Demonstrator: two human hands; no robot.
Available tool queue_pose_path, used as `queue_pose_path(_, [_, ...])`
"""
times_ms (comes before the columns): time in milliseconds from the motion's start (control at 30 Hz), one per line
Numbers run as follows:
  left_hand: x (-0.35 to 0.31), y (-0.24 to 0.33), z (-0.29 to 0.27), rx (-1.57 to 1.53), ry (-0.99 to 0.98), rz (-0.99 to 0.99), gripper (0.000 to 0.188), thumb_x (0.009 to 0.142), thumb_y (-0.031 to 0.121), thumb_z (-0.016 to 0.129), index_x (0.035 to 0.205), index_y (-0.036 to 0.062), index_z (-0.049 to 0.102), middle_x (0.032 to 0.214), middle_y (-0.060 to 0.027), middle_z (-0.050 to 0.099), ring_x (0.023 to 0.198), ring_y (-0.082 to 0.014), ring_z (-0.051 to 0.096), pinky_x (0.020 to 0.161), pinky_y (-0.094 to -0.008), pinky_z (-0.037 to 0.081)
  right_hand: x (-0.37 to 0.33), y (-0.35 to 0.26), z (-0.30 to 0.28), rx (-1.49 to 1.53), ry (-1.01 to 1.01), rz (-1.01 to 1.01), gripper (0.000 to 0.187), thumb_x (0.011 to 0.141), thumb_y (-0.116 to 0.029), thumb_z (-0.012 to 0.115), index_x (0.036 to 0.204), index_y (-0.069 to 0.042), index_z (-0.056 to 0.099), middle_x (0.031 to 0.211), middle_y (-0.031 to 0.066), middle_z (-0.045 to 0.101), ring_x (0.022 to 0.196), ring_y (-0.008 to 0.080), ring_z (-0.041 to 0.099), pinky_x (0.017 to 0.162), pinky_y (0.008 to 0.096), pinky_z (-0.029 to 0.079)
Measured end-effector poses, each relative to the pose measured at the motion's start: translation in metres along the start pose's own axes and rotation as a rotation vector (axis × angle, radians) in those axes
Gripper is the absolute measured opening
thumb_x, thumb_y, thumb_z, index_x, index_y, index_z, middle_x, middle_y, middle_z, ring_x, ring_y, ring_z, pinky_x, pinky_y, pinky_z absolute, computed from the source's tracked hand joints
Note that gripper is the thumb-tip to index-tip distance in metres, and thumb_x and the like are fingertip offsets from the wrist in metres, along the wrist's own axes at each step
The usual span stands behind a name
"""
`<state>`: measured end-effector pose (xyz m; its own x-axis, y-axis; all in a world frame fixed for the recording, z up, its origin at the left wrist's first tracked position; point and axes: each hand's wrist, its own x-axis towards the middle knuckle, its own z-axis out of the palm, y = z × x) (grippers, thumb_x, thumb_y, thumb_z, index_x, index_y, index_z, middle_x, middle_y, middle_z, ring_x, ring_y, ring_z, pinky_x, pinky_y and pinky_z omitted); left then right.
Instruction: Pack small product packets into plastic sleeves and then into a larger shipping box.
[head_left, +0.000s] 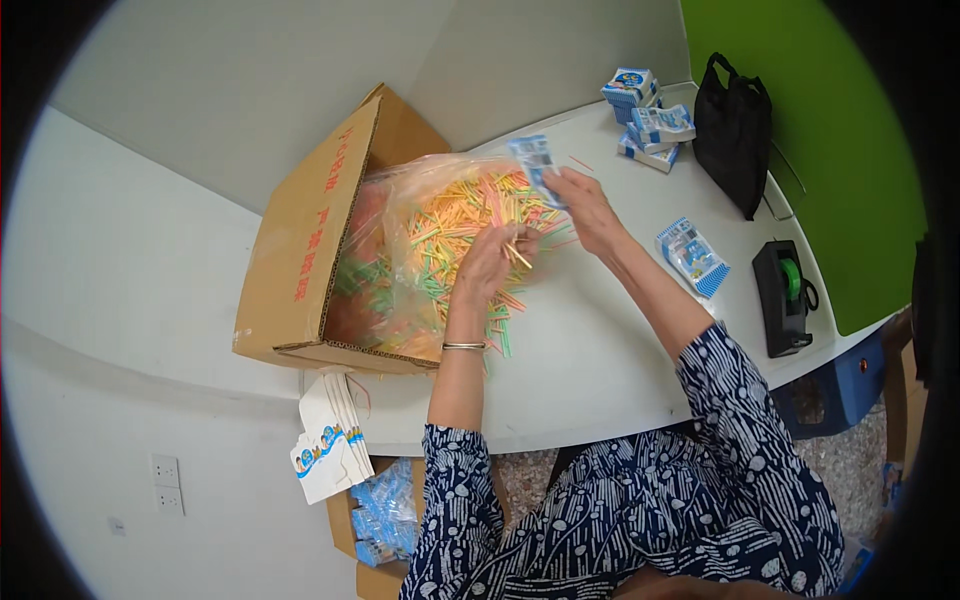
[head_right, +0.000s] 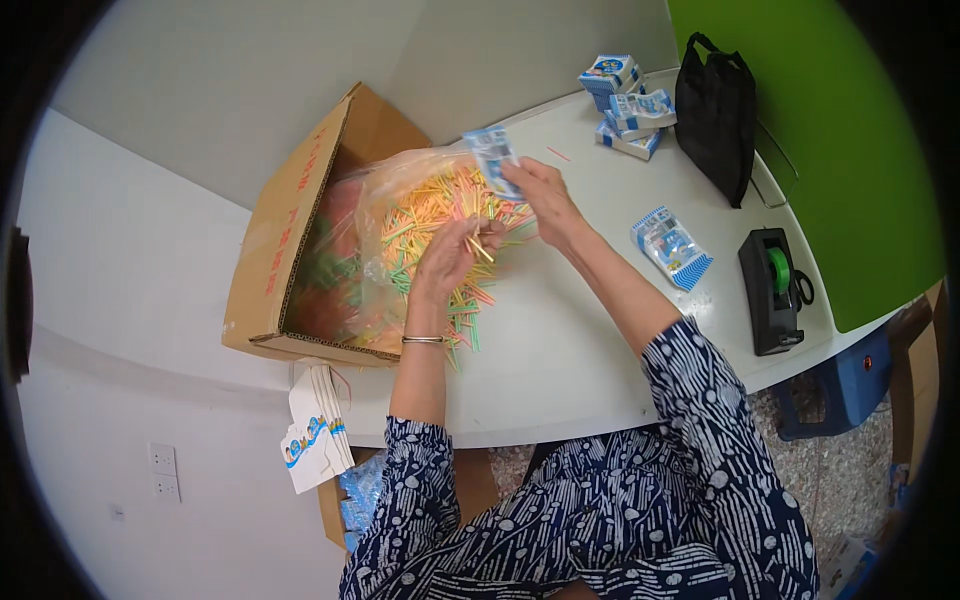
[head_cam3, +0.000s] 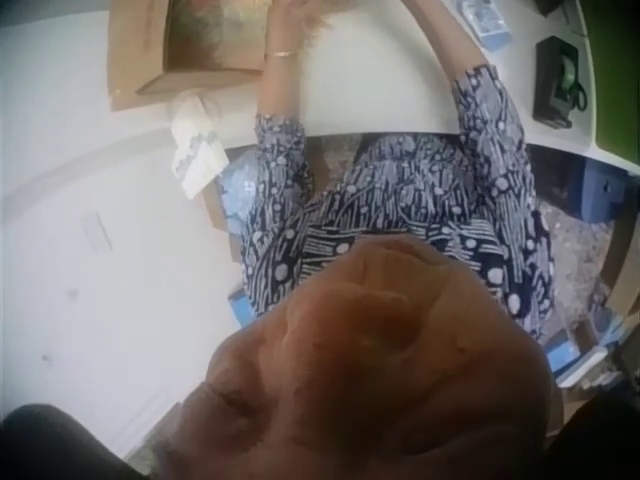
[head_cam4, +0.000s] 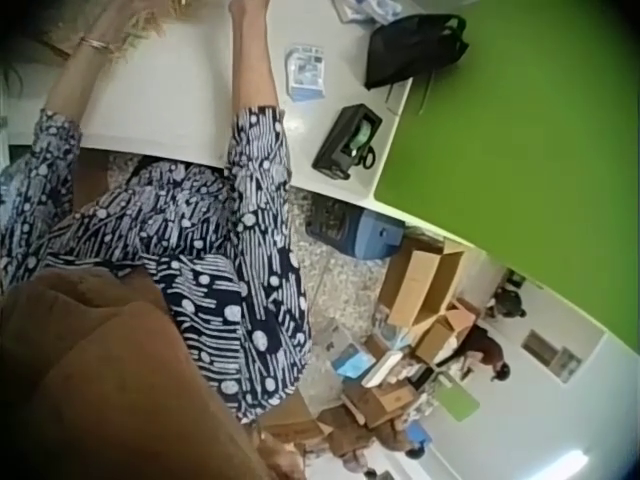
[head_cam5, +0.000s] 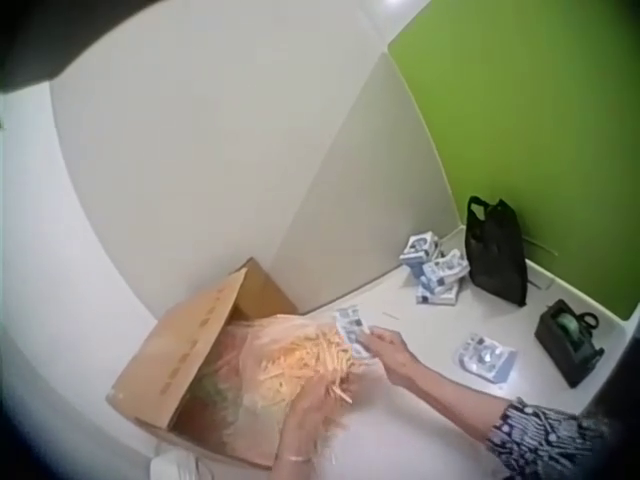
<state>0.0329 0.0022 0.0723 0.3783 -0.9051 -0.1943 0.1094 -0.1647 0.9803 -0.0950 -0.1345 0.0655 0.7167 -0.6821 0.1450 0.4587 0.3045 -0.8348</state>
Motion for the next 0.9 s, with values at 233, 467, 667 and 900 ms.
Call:
queue_pose_path(233, [-0.001, -0.031, 0.002, -0.475, -0.237, -0.127, 0.022, 0.093, 0.014, 0.05, 0.107, -0.004, 0.05, 0.095, -0.0173, 0.061, 0.076, -0.027, 0.064, 0.066, -0.0383, 0.054, 0.008, 0.041, 0.031, 0.222, -0.131, 0.298, 0.017, 0.091, -0.019, 0.058, 0.094, -0.003, 0.062, 0.084, 0.0024, 0.063, 0.074, 0.01, 0.057, 0.064, 0.0257, 0.048])
queue_pose_path(467, [-0.002, -0.02, 0.005, -0.241, -0.13, -0.101, 0.029, 0.096, 0.019, 0.049, 0.115, -0.0037, 0.044, 0.097, -0.0155, 0.06, 0.074, -0.0266, 0.063, 0.066, -0.0372, 0.056, 0.01, 0.052, 0.03, 0.19, -0.186, 0.34, 0.014, 0.091, -0.019, 0.059, 0.091, -0.005, 0.062, 0.08, 0.0015, 0.06, 0.071, 0.0087, 0.054, 0.063, 0.0251, 0.045])
queue_pose_path(667, [0.003, -0.028, -0.014, 0.008, 0.068, 0.112, 0.027, 0.097, 0.021, 0.045, 0.107, -0.0034, 0.051, 0.09, -0.0123, 0.062, 0.074, -0.0218, 0.063, 0.067, -0.032, 0.054, 0.012, 0.041, 0.015, -0.087, -0.112, 0.155, 0.016, 0.087, -0.022, 0.064, 0.092, -0.007, 0.063, 0.084, -0.0014, 0.061, 0.078, 0.0066, 0.052, 0.072, 0.0239, 0.04])
queue_pose_path(900, [0.001, -0.026, -0.028, -0.105, 0.27, 0.21, 0.027, 0.098, 0.023, 0.044, 0.104, -0.0026, 0.052, 0.093, -0.0142, 0.063, 0.084, -0.0217, 0.063, 0.075, -0.0324, 0.053, -0.026, 0.021, -0.007, -0.377, -0.129, 0.245, 0.016, 0.084, -0.021, 0.067, 0.086, -0.005, 0.068, 0.074, -0.0026, 0.062, 0.07, 0.0045, 0.053, 0.068, 0.0217, 0.04])
